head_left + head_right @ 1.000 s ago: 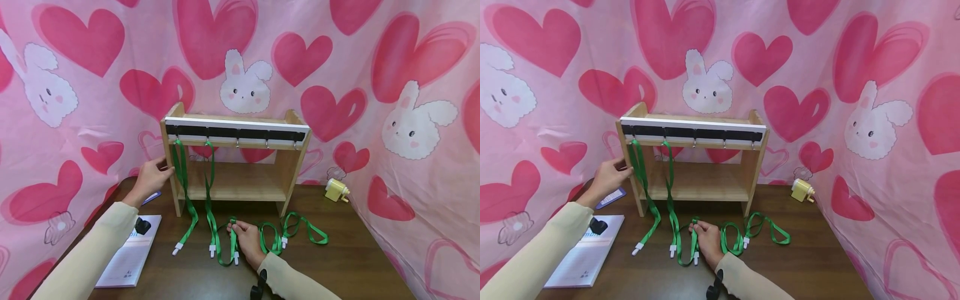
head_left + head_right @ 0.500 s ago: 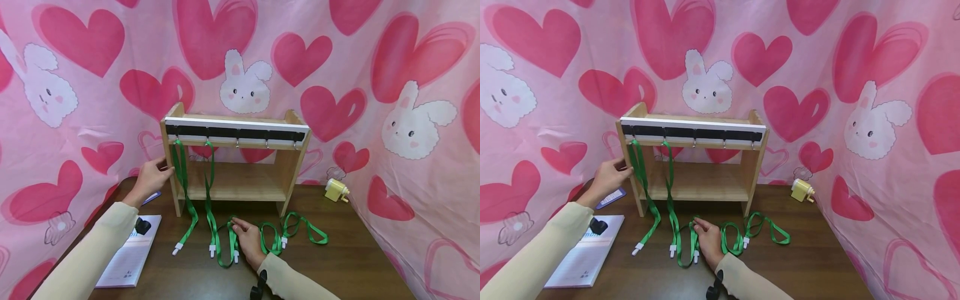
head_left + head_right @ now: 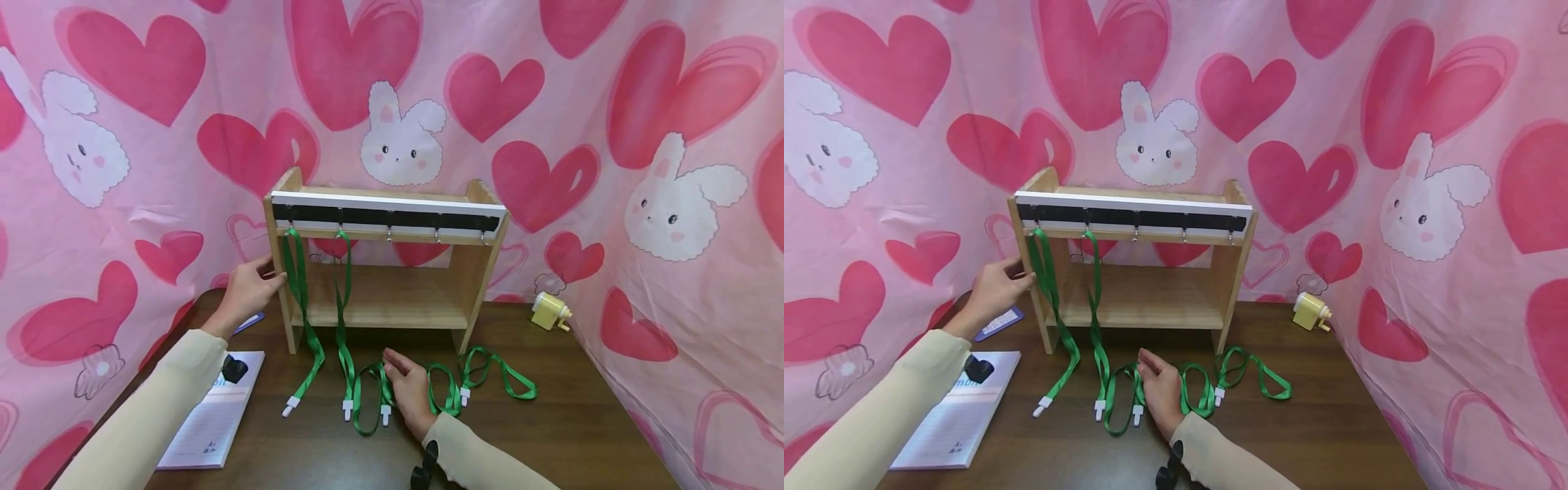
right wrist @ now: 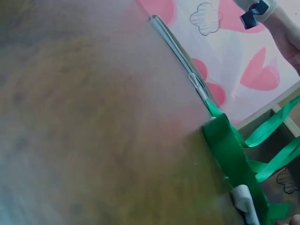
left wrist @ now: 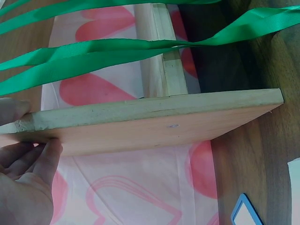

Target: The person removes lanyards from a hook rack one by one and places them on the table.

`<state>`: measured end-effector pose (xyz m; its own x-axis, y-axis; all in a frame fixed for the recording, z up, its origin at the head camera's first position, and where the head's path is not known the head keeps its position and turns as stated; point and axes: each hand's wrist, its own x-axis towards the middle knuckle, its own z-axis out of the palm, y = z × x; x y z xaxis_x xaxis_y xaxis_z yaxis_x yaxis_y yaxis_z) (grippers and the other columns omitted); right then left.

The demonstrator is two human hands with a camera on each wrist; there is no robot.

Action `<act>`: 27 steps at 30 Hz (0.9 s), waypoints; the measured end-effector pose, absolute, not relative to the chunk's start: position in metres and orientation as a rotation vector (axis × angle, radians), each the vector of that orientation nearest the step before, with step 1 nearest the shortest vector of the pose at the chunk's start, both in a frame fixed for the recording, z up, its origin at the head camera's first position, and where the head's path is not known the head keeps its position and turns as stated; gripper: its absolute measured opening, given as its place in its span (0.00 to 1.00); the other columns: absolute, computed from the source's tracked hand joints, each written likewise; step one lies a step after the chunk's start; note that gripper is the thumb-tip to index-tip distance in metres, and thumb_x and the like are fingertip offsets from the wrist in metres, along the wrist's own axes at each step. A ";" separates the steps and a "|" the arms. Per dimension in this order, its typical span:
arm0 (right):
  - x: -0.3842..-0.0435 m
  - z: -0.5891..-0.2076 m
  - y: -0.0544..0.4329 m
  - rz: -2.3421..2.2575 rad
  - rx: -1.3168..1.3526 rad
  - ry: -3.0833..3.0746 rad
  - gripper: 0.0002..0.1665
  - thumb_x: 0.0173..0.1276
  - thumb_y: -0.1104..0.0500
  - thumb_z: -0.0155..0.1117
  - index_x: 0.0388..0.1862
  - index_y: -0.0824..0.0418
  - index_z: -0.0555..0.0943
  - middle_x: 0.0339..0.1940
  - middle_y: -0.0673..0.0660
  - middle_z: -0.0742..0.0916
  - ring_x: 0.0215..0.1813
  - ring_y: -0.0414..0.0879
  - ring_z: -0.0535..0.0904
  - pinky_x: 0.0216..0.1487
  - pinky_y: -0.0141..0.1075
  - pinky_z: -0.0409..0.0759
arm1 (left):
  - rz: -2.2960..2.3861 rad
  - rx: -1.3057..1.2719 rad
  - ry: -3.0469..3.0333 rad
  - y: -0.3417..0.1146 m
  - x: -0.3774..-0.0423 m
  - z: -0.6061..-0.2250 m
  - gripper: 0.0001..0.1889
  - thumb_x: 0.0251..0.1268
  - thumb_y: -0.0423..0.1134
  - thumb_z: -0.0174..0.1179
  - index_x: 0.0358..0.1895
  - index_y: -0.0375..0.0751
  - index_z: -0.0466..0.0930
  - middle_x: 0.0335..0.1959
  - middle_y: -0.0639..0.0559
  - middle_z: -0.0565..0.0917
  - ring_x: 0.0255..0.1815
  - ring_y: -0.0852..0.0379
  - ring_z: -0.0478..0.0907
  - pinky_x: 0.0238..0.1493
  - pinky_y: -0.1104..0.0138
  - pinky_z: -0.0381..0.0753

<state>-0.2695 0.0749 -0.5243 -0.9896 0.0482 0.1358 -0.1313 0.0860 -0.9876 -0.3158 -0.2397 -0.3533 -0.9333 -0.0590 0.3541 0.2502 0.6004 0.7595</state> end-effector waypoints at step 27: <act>-0.282 -0.400 0.112 2.039 0.345 -1.882 0.19 0.65 0.74 0.66 0.56 0.73 0.80 0.54 0.70 0.87 0.52 0.46 0.88 0.52 0.25 0.86 | -1.273 -0.183 -2.477 -0.241 -0.317 -0.354 0.30 0.72 0.41 0.60 0.75 0.36 0.67 0.66 0.30 0.78 0.63 0.32 0.81 0.55 0.46 0.84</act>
<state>-0.2822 0.1119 -0.4003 -0.9113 0.0855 0.4028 -0.4083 -0.0613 -0.9108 -0.3166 -0.2413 -0.3537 -0.9310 -0.0437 0.3624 0.2692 0.5883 0.7625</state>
